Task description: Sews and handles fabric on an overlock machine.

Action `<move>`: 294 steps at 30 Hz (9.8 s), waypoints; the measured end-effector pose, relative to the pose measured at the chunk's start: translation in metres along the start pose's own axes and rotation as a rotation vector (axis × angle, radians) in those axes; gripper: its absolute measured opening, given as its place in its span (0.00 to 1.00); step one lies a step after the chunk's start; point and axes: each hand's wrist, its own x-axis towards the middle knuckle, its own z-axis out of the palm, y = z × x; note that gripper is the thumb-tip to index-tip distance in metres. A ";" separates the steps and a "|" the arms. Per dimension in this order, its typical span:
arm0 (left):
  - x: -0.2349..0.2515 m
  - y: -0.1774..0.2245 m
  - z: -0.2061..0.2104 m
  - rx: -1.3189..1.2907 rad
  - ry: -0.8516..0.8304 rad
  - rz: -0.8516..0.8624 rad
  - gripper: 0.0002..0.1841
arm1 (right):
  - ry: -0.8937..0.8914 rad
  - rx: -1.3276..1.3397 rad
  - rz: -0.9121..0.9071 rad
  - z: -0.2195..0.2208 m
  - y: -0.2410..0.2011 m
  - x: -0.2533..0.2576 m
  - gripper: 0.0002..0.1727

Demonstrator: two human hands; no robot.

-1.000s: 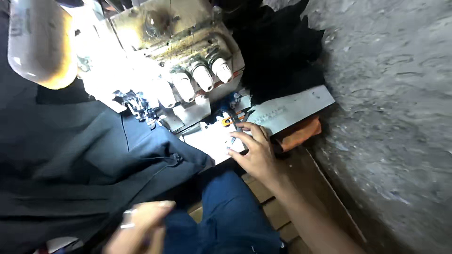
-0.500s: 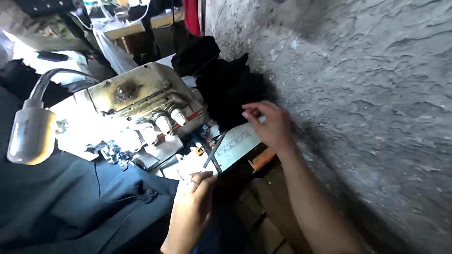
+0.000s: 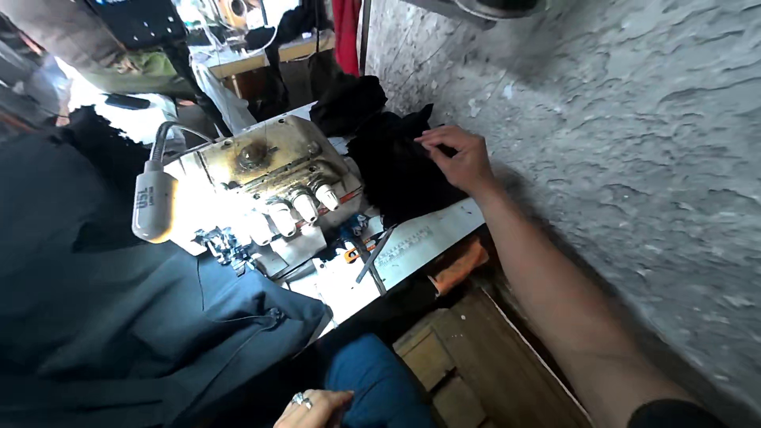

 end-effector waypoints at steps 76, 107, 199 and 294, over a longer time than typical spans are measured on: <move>-0.067 0.013 -0.209 -0.680 0.594 0.199 0.12 | -0.083 1.448 0.516 0.085 -0.306 -0.122 0.11; 0.048 -0.155 -0.335 0.692 0.750 -0.191 0.17 | -0.621 0.760 0.527 0.190 -0.380 -0.128 0.10; -0.044 0.050 -0.103 -0.057 0.787 0.042 0.03 | -0.420 1.051 0.601 0.086 -0.345 -0.123 0.06; 0.102 -0.022 -0.176 0.558 0.460 -0.119 0.10 | -0.498 0.791 0.520 0.162 -0.263 -0.096 0.09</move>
